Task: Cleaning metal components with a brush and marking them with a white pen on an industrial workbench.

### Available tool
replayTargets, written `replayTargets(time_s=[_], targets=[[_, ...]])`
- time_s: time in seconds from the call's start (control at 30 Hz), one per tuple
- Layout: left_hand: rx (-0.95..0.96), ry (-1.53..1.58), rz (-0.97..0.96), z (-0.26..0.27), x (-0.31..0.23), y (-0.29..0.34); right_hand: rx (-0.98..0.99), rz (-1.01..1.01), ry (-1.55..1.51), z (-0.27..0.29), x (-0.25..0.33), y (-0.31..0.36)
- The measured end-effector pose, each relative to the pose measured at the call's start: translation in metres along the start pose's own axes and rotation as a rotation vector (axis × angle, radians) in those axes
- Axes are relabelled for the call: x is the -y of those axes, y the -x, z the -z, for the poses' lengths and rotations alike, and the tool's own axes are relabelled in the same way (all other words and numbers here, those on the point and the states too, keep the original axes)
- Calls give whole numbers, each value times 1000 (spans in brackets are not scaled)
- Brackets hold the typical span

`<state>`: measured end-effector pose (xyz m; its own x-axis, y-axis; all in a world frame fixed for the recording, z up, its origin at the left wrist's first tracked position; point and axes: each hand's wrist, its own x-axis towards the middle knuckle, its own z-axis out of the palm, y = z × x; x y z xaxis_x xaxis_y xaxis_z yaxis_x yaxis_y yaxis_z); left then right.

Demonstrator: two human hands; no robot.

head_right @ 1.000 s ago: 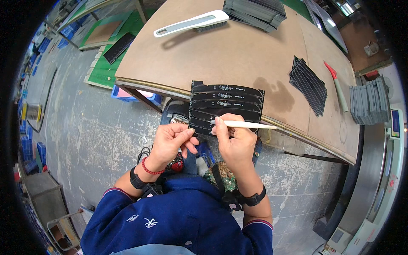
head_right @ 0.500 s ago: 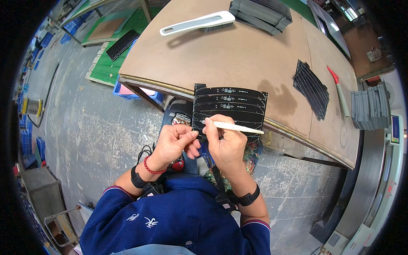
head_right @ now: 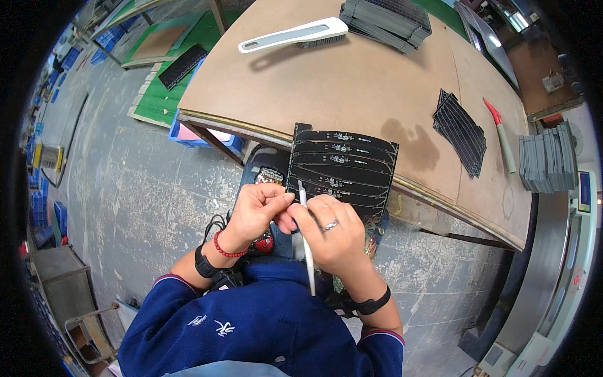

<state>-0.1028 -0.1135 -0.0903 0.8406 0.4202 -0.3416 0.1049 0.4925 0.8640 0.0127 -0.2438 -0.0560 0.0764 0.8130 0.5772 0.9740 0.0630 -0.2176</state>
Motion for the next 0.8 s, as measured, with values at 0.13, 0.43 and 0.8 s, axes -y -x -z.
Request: replayTargets(time_s=[0.13, 0.43, 0.8], targets=[[5, -9, -18, 0, -1, 1, 11, 29, 67, -2, 2, -2], [12, 4, -37, 1, 1, 1, 76, 7, 52, -2, 3, -7], [-52, 52, -36, -1, 4, 2, 62, -19, 40, 0, 1, -4]])
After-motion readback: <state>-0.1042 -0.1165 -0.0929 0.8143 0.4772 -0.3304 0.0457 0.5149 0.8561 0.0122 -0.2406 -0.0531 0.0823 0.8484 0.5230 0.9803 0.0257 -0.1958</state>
